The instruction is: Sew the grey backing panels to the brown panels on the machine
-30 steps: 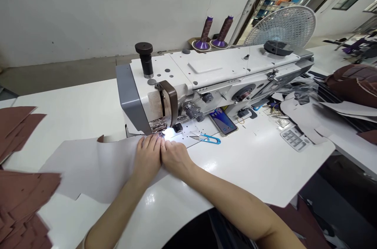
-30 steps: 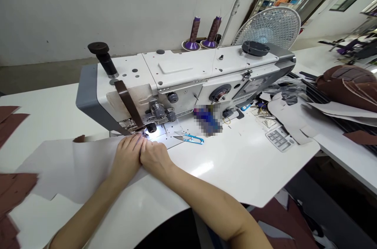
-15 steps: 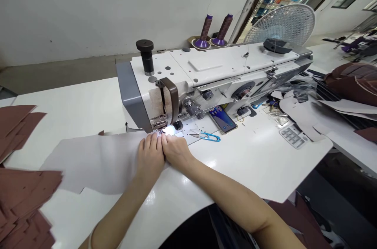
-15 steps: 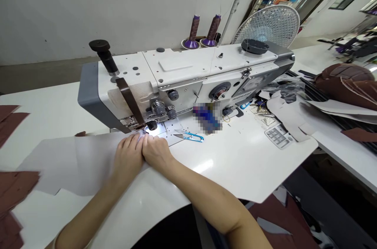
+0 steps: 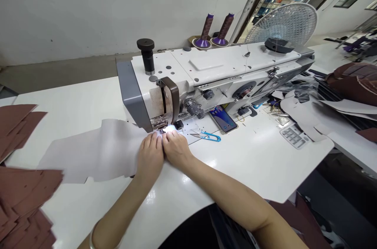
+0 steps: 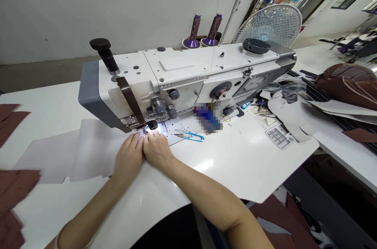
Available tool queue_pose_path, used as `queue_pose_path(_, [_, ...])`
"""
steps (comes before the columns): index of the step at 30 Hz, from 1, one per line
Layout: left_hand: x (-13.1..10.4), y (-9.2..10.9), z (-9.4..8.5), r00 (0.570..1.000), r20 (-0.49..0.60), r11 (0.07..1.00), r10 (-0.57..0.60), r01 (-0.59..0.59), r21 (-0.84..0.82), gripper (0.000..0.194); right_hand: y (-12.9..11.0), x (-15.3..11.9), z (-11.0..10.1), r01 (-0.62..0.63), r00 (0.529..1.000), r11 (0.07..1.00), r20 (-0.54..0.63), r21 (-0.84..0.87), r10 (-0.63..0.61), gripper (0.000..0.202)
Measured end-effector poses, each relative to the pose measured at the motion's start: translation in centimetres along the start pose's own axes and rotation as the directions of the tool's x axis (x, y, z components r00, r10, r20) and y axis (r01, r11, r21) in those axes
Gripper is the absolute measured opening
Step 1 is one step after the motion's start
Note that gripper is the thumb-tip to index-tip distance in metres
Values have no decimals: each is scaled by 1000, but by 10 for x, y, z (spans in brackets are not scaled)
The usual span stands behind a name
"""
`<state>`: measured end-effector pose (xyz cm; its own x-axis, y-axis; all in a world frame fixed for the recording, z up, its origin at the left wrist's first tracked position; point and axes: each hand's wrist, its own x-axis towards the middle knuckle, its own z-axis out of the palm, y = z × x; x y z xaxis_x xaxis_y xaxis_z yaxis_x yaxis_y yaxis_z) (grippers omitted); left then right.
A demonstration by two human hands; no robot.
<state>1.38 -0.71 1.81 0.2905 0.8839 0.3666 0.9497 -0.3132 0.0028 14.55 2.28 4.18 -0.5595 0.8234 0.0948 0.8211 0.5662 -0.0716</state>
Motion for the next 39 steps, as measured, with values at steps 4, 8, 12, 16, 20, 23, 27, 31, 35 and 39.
queue_pose_path(4, [-3,-9,8,1000,-18,998,24,-25,-56,42,1,-4,-1,-40,999,999,35,-3,40,20])
queue_pose_path(8, [1,-39,9,992,-7,983,126,-126,-132,44,1,-9,0,-28,997,999,74,-26,30,27])
queue_pose_path(12, [9,-52,2,977,50,970,209,-201,-138,41,-1,-9,1,-32,995,999,96,-26,34,31])
queue_pose_path(16, [9,-32,-3,992,20,989,125,-123,-79,36,-2,-7,1,-35,995,999,94,5,35,32])
queue_pose_path(20, [0,-5,4,998,-52,998,20,-23,-53,34,-4,-8,-1,-29,996,999,80,22,27,25])
queue_pose_path(23, [-5,-5,11,999,-36,998,37,-39,-59,36,-6,-8,-2,-54,995,998,80,11,53,28])
queue_pose_path(27, [-4,-23,17,995,-3,988,101,-101,-113,39,-8,-7,0,-56,993,998,100,5,56,33])
queue_pose_path(31, [0,-36,22,992,-2,975,128,-126,-182,39,-8,-6,1,-68,992,998,104,7,67,31])
queue_pose_path(35, [6,-43,21,986,-49,971,157,-163,-173,36,-9,-8,0,-72,991,997,116,21,70,32])
queue_pose_path(39, [7,-34,11,977,-107,976,185,-196,-98,34,-10,-8,-3,-98,987,995,134,37,92,30])
